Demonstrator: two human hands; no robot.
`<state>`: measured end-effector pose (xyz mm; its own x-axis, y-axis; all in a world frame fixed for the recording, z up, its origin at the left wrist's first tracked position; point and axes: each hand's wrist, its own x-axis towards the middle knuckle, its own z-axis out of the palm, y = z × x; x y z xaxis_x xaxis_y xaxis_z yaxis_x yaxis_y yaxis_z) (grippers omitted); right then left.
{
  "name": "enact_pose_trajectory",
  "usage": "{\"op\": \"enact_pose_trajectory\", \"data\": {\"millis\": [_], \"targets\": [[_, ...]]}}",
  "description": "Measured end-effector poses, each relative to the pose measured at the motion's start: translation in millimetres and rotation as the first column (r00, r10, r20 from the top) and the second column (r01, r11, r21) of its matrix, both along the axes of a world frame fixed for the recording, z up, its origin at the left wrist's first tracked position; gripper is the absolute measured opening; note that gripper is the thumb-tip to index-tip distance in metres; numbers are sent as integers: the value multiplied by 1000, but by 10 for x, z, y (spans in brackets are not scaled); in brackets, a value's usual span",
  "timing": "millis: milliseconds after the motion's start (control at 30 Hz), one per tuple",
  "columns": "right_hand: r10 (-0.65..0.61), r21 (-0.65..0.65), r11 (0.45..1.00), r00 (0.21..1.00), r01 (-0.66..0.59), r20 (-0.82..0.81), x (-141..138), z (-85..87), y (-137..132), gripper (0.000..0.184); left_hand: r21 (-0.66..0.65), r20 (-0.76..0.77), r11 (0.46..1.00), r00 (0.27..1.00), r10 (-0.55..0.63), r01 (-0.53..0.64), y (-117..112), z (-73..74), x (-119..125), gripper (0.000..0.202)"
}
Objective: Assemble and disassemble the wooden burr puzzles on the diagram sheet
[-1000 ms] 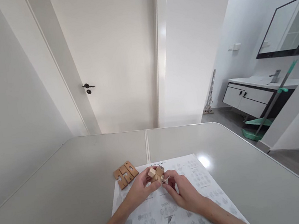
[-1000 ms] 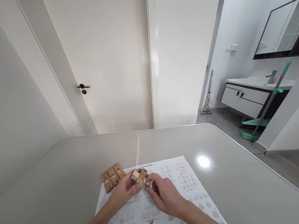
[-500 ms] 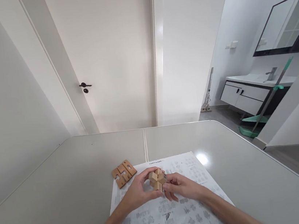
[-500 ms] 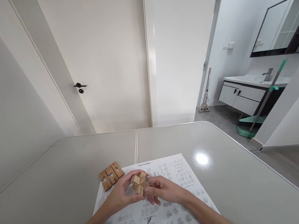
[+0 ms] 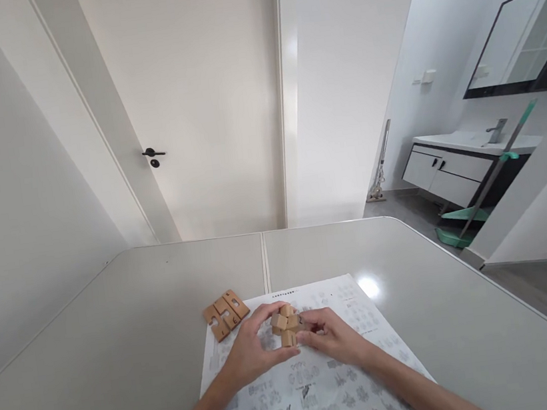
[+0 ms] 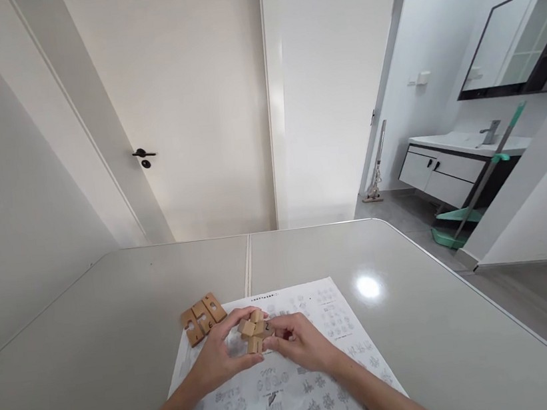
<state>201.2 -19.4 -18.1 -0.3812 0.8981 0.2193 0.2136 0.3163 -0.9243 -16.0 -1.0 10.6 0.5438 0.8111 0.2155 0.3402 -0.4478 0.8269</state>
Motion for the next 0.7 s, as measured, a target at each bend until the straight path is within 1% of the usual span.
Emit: {"op": "enact_pose_trajectory", "data": {"millis": [67,133,233,300,433,567,633,700], "targets": [[-51,83,995,998,50,20,-27,-15,-4,39,18,17,1000,1000,25,-25,-19,-9,22,60],[-108,128,986,994,104,25,-50,-23,-8,29,28,33,997,997,69,-70,-41,-29,54,57],[-170,116,979,985,169,2,-80,-27,-14,19,15,45,989,989,144,-145,-61,-67,100,56],[-178,86,980,984,179,-18,-97,-35,-18,16,0,58,988,986,154,-155,-67,-85,120,55],[-168,26,985,984,169,-61,-115,-82,-16,19,-16,96,991,986,135,-135,-80,-84,139,52],[-102,-54,994,989,97,-103,-117,-124,-4,23,-43,125,990,982,139,-134,-94,-70,152,45],[-77,-53,996,989,70,-127,-126,-128,-12,27,-76,142,986,978,155,-145,-97,-70,161,41],[-89,-5,996,987,89,-132,-147,-129,-33,37,-111,154,978,969,193,-177,-102,-75,175,38]]}}
